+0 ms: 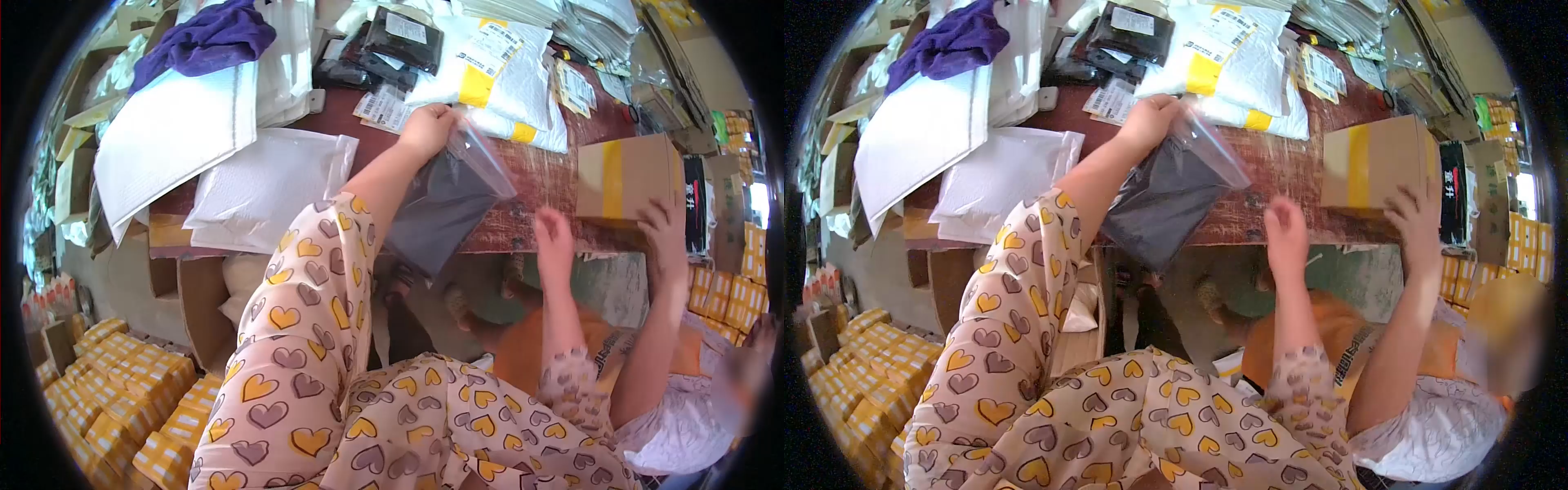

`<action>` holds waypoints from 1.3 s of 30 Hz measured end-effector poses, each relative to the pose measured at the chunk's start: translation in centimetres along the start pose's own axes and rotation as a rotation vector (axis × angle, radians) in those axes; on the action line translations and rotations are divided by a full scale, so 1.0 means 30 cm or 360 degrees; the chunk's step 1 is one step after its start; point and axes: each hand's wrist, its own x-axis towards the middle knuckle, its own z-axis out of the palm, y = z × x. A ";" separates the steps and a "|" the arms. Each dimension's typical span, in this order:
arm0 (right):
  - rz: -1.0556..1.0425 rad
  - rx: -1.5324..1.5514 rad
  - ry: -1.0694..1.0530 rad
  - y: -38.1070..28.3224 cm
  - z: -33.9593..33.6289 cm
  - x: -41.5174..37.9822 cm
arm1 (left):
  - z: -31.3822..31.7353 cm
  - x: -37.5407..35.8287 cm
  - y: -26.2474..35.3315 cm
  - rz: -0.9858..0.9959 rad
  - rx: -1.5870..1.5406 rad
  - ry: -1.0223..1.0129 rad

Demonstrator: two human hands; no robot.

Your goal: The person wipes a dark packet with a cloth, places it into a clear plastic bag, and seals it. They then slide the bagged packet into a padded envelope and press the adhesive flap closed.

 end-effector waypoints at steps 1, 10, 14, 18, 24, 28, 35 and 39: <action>-0.0067 0.0053 -0.0087 -0.021 0.048 0.064 | -0.003 -0.016 0.011 0.0149 0.0299 0.0250; 0.0013 -0.0400 -0.0902 -0.098 0.207 0.274 | -0.085 -0.701 0.101 0.0734 0.0979 0.0275; 0.0305 -0.0103 -0.0890 -0.007 0.131 0.181 | -0.068 -0.911 -0.056 -0.0257 -0.0058 0.0387; 0.0819 0.0358 -0.0759 -0.004 0.117 0.020 | -0.071 -0.849 -0.071 -0.0664 -0.0626 -0.0018; 0.1214 0.0637 -0.0890 -0.038 0.132 -0.205 | -0.026 -0.732 -0.054 -0.0904 -0.0875 0.0176; 0.1400 0.1129 -0.0985 -0.046 0.189 -0.366 | 0.060 -0.844 -0.086 -0.1039 -0.0919 -0.0306; 0.1257 0.1015 -0.0584 -0.024 0.210 -0.297 | 0.066 -0.841 -0.146 -0.0961 -0.0610 -0.0095; 0.1248 0.0988 -0.0347 -0.031 0.159 -0.213 | 0.052 -0.830 -0.096 -0.0943 -0.0923 0.0121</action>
